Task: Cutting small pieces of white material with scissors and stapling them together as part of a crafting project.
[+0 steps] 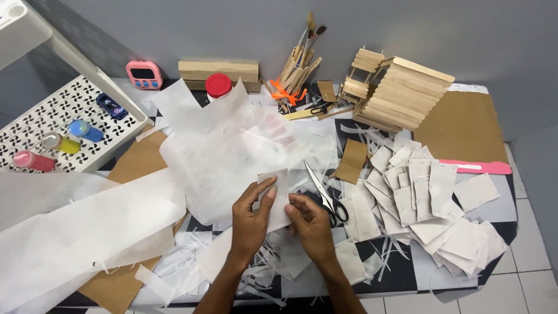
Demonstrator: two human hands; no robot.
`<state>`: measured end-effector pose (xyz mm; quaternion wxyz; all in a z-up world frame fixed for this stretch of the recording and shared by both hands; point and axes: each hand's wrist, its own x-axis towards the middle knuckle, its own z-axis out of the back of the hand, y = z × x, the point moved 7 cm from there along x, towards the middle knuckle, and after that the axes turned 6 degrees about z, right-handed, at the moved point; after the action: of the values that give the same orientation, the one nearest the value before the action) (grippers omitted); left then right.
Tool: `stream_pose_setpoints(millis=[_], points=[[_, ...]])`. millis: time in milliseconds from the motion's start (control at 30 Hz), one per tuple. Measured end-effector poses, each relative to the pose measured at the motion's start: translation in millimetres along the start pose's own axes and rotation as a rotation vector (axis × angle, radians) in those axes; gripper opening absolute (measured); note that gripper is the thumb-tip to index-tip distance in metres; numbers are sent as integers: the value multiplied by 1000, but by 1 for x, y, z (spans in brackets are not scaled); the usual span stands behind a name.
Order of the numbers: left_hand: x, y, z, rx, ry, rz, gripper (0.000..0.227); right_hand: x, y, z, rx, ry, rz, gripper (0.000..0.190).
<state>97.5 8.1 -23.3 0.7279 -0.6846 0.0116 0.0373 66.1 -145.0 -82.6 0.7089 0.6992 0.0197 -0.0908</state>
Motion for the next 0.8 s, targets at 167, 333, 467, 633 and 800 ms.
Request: stream_pose_setpoints(millis=[167, 333, 467, 633, 800], points=[[-5, 17, 4, -91, 7, 187, 40, -1, 2, 22, -16, -19, -17, 35], [-9, 37, -5, -424, 65, 455, 54, 1, 0, 35, 133, 40, 45, 36], [-10, 33, -4, -417, 89, 355, 53, -1, 1, 33, 136, 15, 52, 35], [-11, 35, 2, -161, 33, 205, 64, -6, 2, 37, 20, 52, 12, 38], [-12, 43, -15, -456, 226, 345, 90, -8, -7, 59, 108, -141, 10, 28]])
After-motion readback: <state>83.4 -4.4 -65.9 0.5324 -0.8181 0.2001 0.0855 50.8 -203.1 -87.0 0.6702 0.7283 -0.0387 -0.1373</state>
